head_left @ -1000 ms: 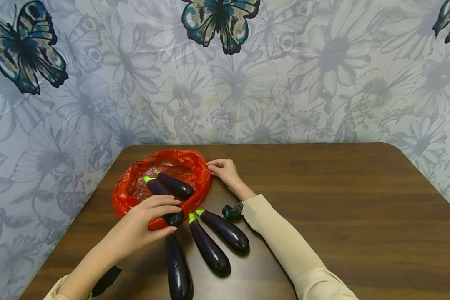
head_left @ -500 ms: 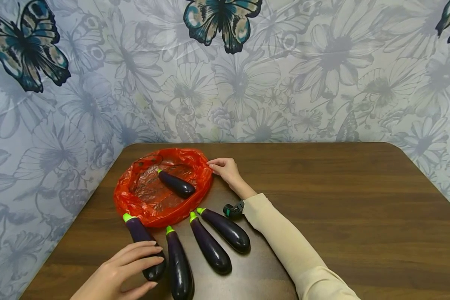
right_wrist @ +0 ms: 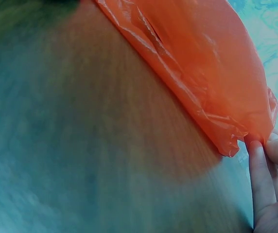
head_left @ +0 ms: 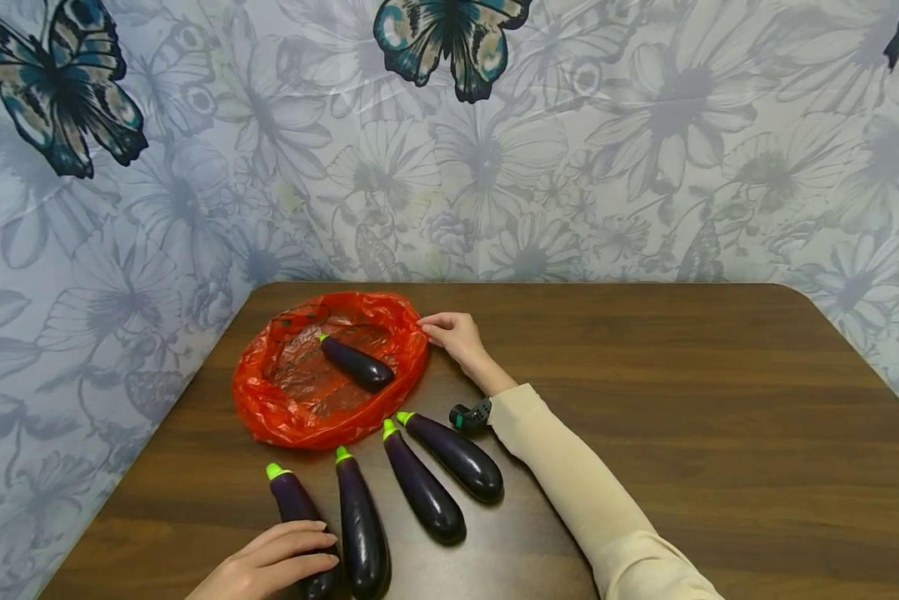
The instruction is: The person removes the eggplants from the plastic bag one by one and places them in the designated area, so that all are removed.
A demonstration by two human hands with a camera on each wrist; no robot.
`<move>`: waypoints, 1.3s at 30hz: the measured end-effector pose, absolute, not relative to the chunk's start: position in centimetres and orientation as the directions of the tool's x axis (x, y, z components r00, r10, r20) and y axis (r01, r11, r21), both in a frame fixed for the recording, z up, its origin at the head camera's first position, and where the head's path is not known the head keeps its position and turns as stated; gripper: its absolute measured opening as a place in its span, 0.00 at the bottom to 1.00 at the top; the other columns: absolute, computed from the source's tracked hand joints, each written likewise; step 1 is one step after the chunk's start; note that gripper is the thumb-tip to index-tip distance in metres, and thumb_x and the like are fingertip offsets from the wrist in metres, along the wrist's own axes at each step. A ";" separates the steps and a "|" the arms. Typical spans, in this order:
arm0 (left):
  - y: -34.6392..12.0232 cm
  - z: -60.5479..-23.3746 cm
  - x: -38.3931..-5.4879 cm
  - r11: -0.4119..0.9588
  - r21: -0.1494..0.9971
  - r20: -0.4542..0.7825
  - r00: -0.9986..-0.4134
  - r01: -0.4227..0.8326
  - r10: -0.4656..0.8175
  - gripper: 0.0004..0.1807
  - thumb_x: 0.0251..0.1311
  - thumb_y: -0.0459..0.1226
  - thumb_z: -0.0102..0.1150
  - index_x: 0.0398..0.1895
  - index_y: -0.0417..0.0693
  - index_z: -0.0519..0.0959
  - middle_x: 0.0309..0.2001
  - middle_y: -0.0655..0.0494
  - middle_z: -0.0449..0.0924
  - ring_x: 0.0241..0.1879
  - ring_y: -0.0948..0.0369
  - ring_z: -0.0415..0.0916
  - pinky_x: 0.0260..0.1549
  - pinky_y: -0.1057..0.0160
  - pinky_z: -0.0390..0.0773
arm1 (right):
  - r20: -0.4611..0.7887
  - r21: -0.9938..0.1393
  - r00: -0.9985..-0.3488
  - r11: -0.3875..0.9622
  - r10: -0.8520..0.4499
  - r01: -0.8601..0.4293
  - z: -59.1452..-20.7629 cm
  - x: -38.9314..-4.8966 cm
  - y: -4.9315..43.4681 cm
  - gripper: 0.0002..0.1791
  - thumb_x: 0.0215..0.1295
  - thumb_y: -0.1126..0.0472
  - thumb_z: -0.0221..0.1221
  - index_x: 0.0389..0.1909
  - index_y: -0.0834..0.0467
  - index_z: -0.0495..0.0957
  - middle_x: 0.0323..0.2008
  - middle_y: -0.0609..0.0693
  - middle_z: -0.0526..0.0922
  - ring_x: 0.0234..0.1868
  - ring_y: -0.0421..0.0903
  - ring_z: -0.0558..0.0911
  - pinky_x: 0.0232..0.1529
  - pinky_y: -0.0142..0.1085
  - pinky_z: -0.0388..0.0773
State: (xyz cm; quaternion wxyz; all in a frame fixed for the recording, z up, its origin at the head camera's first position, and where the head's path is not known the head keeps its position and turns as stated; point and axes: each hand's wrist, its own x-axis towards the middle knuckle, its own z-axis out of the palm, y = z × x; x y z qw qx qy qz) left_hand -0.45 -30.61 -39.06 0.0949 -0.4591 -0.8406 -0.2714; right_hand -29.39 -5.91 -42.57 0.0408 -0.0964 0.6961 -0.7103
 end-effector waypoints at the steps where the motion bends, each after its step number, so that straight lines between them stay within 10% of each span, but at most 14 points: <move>1: -30.5 -39.2 -0.6 0.429 0.382 0.396 -0.564 0.819 0.725 0.27 0.51 0.38 0.67 0.57 0.51 0.75 0.56 0.55 0.72 0.57 0.62 0.65 0.52 0.76 0.63 | 0.081 -0.997 -0.978 -0.024 -0.192 -0.077 -42.6 -29.4 -5.9 0.08 0.60 0.72 0.59 0.39 0.70 0.82 0.38 0.58 0.83 0.32 0.41 0.81 0.39 0.33 0.79; 39: -28.1 -40.3 -3.1 0.390 0.392 0.434 -0.541 0.833 0.720 0.24 0.55 0.41 0.66 0.56 0.48 0.76 0.56 0.52 0.74 0.57 0.56 0.69 0.54 0.74 0.63 | 0.067 -0.998 -0.979 -0.010 -0.190 -0.066 -42.5 -29.5 -5.8 0.08 0.60 0.71 0.60 0.39 0.69 0.82 0.37 0.57 0.84 0.32 0.40 0.81 0.37 0.32 0.79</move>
